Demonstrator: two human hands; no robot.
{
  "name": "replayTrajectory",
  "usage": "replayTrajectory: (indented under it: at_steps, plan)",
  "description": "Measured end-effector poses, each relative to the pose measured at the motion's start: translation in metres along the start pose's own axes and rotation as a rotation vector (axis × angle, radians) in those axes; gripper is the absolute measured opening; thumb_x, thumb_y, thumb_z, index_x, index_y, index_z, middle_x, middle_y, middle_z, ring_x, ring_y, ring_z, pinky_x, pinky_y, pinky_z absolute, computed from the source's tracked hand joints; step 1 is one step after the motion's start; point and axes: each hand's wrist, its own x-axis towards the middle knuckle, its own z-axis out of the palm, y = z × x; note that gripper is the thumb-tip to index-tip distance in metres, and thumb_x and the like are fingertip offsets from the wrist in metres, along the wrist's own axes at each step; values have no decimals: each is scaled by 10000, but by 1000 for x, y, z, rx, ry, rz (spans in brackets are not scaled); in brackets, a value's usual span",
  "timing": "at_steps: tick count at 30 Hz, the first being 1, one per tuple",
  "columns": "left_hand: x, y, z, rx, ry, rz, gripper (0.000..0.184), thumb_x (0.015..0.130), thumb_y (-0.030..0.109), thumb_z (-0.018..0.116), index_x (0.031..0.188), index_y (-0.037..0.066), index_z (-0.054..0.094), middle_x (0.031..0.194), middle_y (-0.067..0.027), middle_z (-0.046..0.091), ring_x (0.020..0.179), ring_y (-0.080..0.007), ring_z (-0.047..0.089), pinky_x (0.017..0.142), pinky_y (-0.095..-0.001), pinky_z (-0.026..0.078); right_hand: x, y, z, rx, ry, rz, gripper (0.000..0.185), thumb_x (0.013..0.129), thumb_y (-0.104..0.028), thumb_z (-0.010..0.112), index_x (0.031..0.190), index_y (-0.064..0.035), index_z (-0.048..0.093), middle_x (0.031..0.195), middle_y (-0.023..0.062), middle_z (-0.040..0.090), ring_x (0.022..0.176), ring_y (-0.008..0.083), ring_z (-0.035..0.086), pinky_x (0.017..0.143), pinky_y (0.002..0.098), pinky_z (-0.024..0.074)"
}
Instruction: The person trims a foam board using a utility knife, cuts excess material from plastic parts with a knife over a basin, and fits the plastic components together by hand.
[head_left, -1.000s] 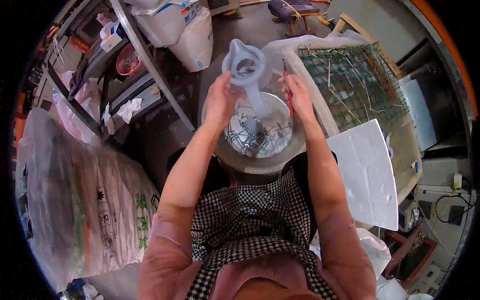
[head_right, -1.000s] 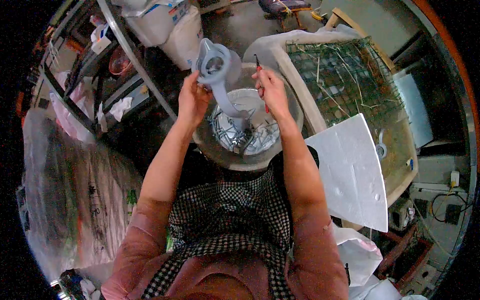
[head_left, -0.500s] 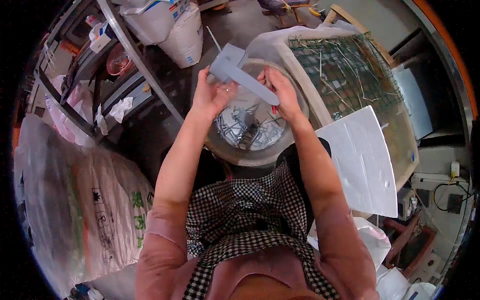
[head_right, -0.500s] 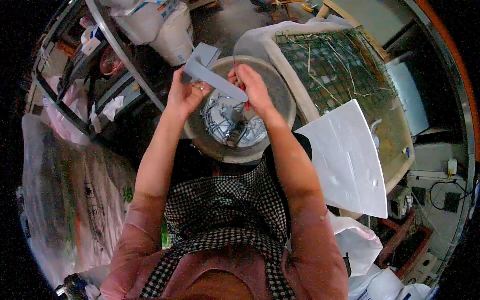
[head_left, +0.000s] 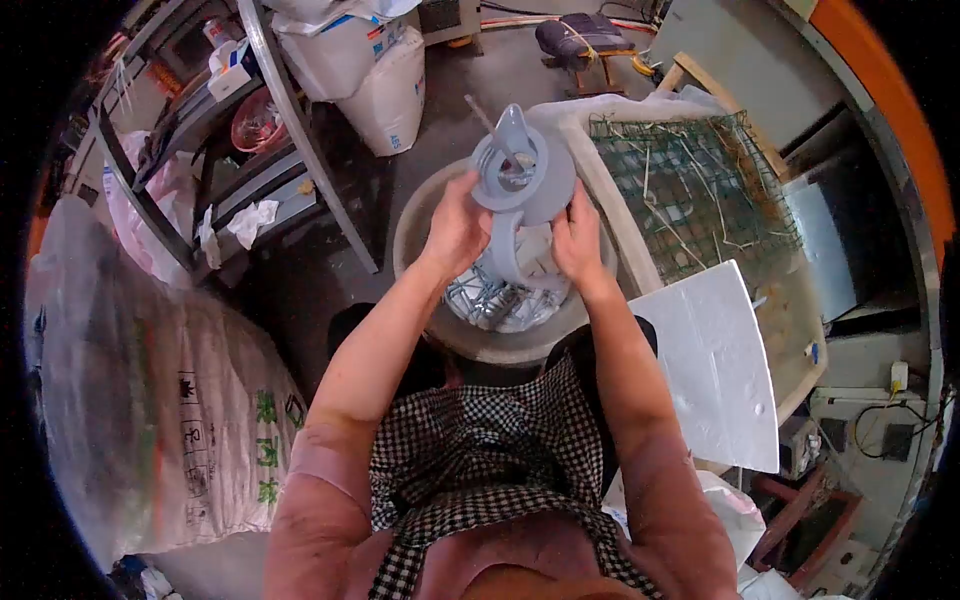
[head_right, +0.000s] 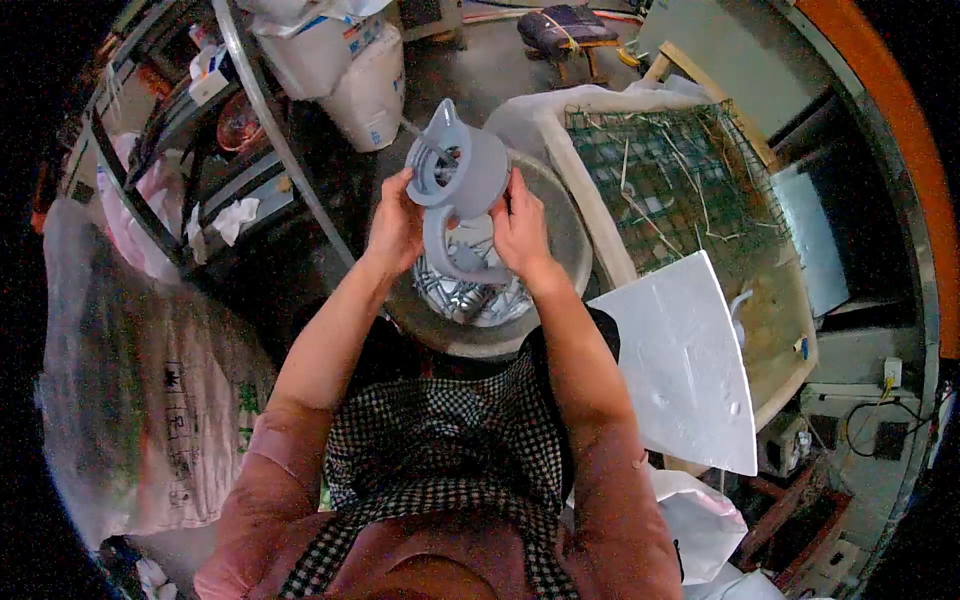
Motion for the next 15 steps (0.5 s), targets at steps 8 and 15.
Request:
replayTrajectory:
  at_steps: [8,15]
  plan:
    - [0,5,-16,-43,66,-132,458,879,391,423,1138,21,497,1050,-86,577,939,-192,557,828,-328,439,-6,-5,-14,69,-260,92,245,851,-170,483,1002,21,514,711,81,564,593,157,490,544,302,389]
    - [5,-1,-20,-150,113,-66,459,872,382,439,1131,10,509,1044,-102,578,924,-199,571,847,-314,445,-1,-10,-19,96,-112,134,158,781,-114,522,877,4,561,676,191,544,606,351,527,550,333,393]
